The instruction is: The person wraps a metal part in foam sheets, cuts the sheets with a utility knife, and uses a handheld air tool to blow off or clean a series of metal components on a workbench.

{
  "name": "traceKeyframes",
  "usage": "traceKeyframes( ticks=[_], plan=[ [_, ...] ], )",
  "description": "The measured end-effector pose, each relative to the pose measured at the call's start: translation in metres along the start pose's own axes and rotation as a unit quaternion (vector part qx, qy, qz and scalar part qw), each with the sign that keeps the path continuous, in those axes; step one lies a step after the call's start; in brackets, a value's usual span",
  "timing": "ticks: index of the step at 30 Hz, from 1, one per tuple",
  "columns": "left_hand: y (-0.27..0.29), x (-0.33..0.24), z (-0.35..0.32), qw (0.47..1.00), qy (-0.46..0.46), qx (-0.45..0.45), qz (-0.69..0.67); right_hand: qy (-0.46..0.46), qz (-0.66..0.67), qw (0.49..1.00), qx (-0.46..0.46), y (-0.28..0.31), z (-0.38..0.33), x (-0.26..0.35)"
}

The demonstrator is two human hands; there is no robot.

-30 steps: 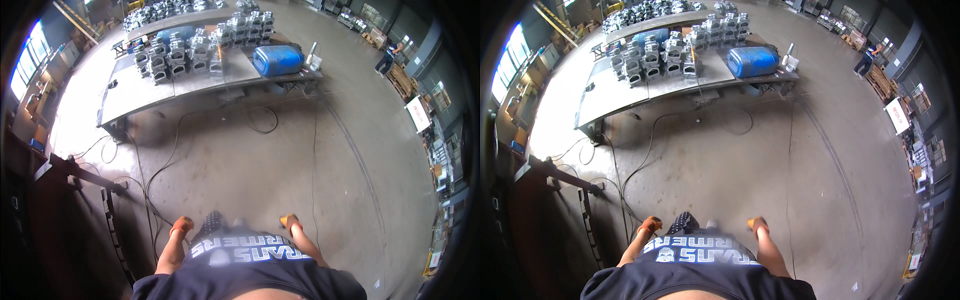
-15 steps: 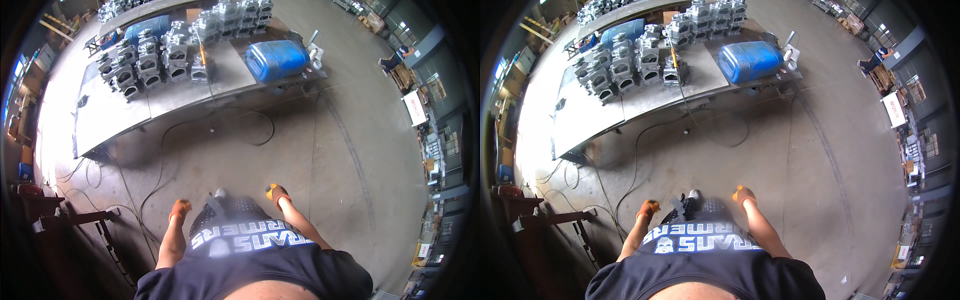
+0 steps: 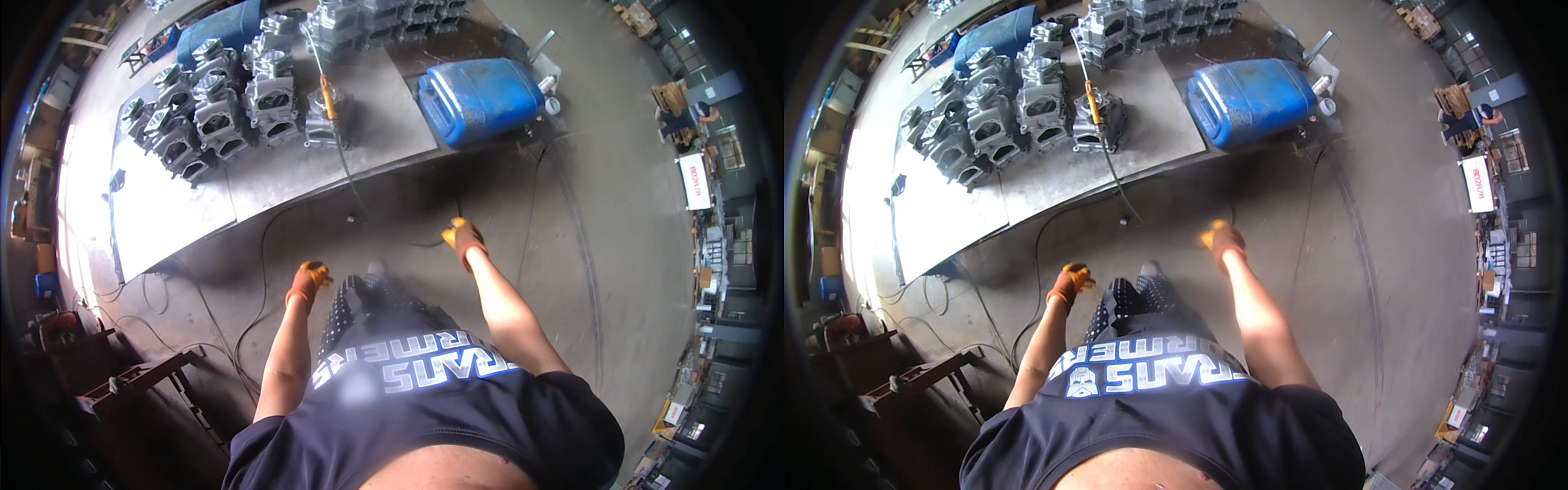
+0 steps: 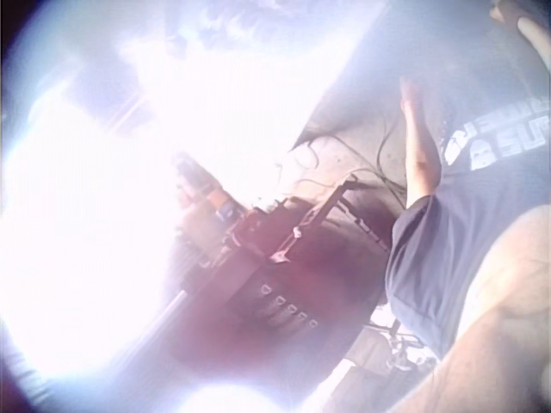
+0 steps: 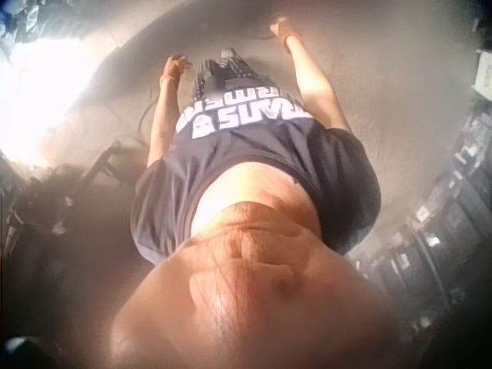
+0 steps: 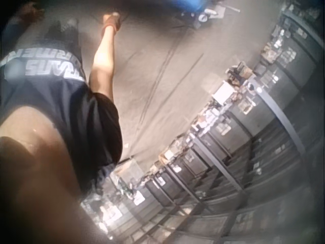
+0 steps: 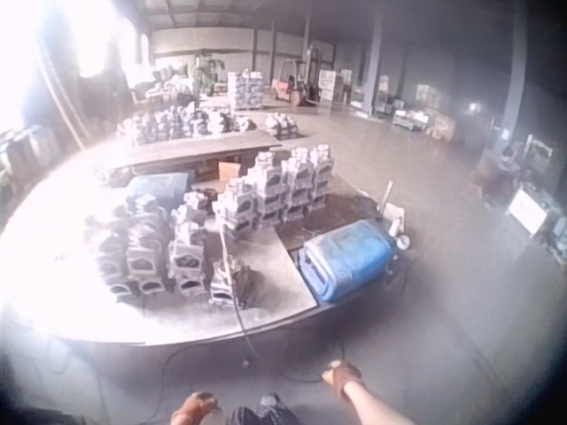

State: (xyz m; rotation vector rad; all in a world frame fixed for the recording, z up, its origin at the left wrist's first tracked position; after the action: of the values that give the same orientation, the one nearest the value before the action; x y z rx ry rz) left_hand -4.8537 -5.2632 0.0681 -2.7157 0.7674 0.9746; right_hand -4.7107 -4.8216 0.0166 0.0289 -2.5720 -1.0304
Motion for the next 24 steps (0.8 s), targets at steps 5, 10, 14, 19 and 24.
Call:
traceKeyframes(
  ticks=[5, 10, 14, 19, 24],
  plan=[
    [-0.007, -0.115, 0.085, 0.994, -0.056, -0.053, -0.075, 0.237, -0.083, 0.967, -0.046, -0.023, -0.028, 0.144],
    [-0.023, -0.202, 0.195, 0.995, -0.029, -0.057, -0.075, 0.321, 0.043, 0.943, 0.08, 0.03, -0.141, 0.253],
    [-0.051, -0.231, 0.28, 0.994, 0.066, -0.039, -0.073, 0.22, 0.153, 0.951, 0.156, 0.034, -0.123, 0.247],
    [-0.055, -0.225, 0.324, 0.989, 0.028, -0.054, -0.135, 0.117, 0.16, 0.963, 0.182, 0.042, -0.08, 0.269],
    [-0.089, -0.255, 0.284, 0.972, -0.139, -0.074, -0.174, 0.288, 0.15, 0.946, -0.001, 0.042, -0.029, 0.326]
  ],
)
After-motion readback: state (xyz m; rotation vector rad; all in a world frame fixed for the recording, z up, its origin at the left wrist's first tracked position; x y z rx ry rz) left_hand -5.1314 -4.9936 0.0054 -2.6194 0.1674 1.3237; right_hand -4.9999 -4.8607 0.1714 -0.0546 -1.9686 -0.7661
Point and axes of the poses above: each hand's wrist, its own z-axis towards the middle knuckle, its own y-axis out of the back of the hand, x = y × z, the point moved 3 cm from there along z, towards the middle knuckle, and after that the axes turned 2 degrees about z, right-handed, at the moved point
